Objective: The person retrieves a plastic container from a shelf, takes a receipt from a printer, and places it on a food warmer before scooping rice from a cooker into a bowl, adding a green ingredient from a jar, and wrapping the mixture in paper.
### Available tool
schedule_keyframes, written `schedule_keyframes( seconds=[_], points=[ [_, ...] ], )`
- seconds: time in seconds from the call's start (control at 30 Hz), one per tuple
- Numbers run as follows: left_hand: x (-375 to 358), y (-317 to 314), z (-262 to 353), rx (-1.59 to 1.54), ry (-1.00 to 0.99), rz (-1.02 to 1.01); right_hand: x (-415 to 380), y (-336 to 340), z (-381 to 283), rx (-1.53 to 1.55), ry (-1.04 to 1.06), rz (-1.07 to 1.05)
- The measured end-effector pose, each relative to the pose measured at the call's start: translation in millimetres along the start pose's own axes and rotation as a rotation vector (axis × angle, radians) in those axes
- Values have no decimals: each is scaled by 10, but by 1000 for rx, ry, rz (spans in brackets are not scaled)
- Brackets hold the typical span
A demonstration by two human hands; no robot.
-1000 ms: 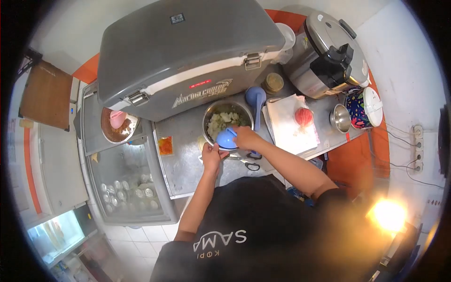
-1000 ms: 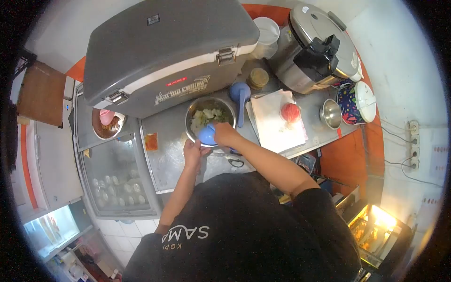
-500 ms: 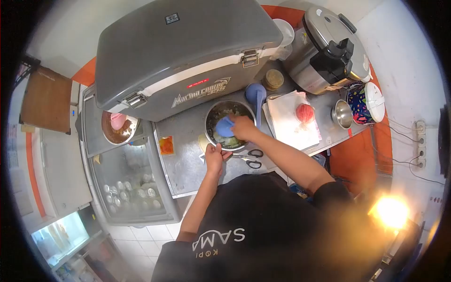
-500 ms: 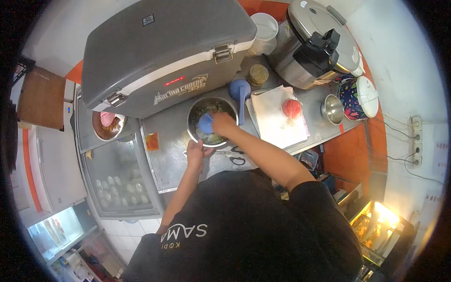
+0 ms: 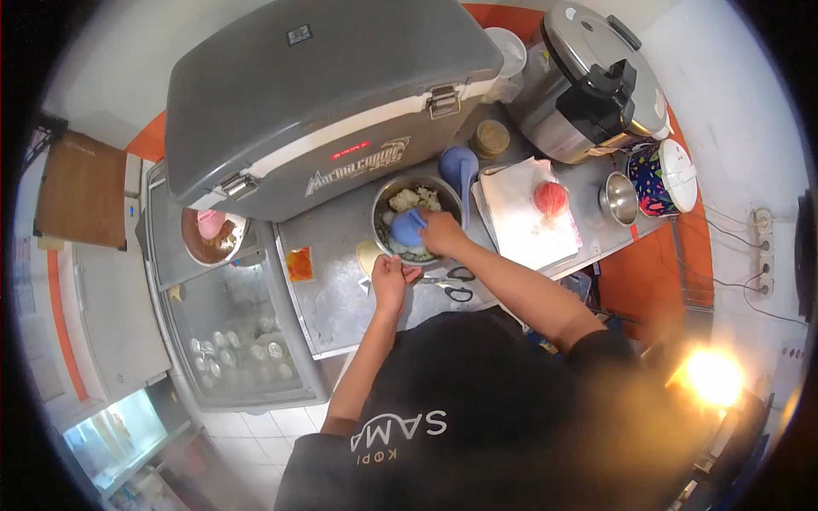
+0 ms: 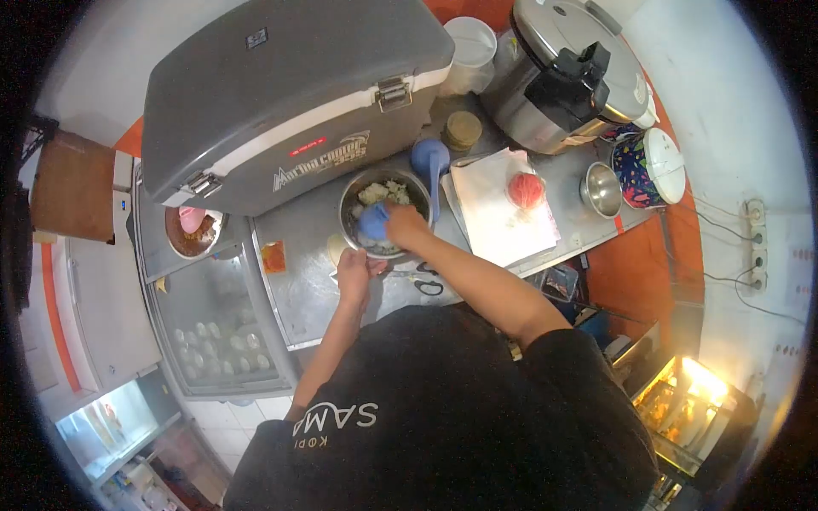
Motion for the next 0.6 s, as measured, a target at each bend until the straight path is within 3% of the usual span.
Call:
schedule_keyframes(
  seconds=[0.03, 0.13, 0.17, 0.27, 0.4, 0.43, 0.53, 0.57, 0.6],
  points=[
    [20, -18, 9, -5, -3, -4, 79, 157, 35, -62, 103, 153],
    [5, 12, -18, -21, -9, -3, -37, 453, -22, -96, -82, 116],
    [-1, -4, -14, -15, -13, -8, -110, 513, -14, 48, -152, 189],
    [11, -32, -18, 22, -45, -36, 71, 216, 56, -95, -97, 284],
    [7, 49, -57, -5, -41, -9, 250, 6, -117, -143, 117, -119],
    [7, 57, -40, -1, -45, -6, 163, 164, -122, -78, 78, -22],
    [-19, 72, -52, -11, -39, 9, -88, -35, -180, -145, 60, -276],
    [19, 82, -89, -17, -29, 8, -109, -50, -47, -151, -20, -264],
    [48, 51, -85, -25, -22, 2, -30, 59, 16, -128, -7, -121]
  ],
)
Point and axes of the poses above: each hand's wrist, its own x-axis towards the middle knuckle, its own y-axis out of the back of the hand, z = x × y, the point moved 10 cm from there along x, towards the middle knuckle, and after that the axes turned 15 degrees about y, right-handed, at the moved point
